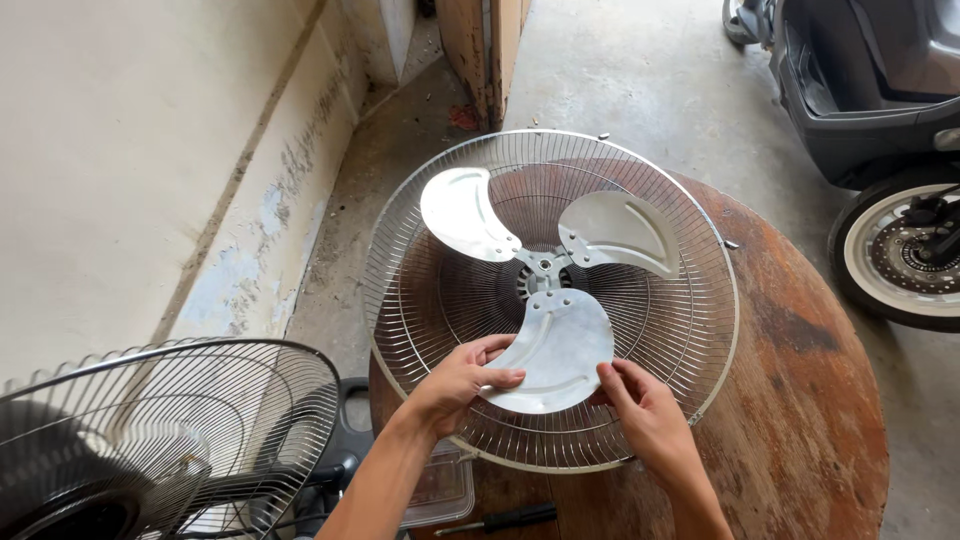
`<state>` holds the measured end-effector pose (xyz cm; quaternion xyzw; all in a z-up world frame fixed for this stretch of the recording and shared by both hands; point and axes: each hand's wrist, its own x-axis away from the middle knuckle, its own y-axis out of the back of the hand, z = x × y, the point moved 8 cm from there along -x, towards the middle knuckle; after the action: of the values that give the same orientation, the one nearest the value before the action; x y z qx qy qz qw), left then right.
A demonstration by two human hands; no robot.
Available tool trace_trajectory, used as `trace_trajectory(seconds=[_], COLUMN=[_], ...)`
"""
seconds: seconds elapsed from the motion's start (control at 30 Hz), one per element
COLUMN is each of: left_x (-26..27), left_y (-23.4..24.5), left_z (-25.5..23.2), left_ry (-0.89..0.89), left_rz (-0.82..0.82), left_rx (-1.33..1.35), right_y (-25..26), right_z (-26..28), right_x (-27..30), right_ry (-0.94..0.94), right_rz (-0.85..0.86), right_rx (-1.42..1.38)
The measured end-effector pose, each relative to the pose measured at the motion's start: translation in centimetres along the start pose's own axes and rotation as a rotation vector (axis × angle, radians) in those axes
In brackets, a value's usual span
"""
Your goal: The person uses a screwdriver to tighten the front grill of an electric fan, then picks up the fan blades and mounts them onto the fan motor shaft.
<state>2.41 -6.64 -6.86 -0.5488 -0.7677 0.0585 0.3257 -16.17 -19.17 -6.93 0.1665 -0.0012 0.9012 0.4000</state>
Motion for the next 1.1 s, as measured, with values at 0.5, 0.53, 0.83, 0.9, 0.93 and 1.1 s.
trace_trajectory(seconds=[0.5, 0.53, 0.83, 0.9, 0.93, 1.1], left_x=[-1.5, -1.5, -1.0, -0.8, -0.7, -0.1], left_y=[3.2, 3.2, 4.1, 4.0, 3.8, 2.5], left_z=[-6.4, -6.5, -8.4, -8.7, -8.7, -8.5], left_ry=[-0.059, -0.056, -0.101, -0.117, -0.122, -0.133], left_rz=[-0.042, -0.043, -0.061, -0.069, -0.069, -0.021], left_rx=[-0.158, -0.17, -0.205, -0.193, -0.196, -0.189], right_y=[1.8, 1.8, 1.9, 1.5, 1.5, 1.5], right_z=[-0.9, -1.0, -1.5, -1.2, -1.2, -0.7], right_x=[-0.5, -0.6, -0.8, -0.9, -0.9, -0.6], right_ry=[-0.249, -0.261, -0.271, -0.236, -0.238, -0.207], right_rz=[-0.051, -0.054, -0.053, -0.035, -0.04, -0.064], right_rx=[0.356, 0.359, 0.342, 0.325, 0.325, 0.312])
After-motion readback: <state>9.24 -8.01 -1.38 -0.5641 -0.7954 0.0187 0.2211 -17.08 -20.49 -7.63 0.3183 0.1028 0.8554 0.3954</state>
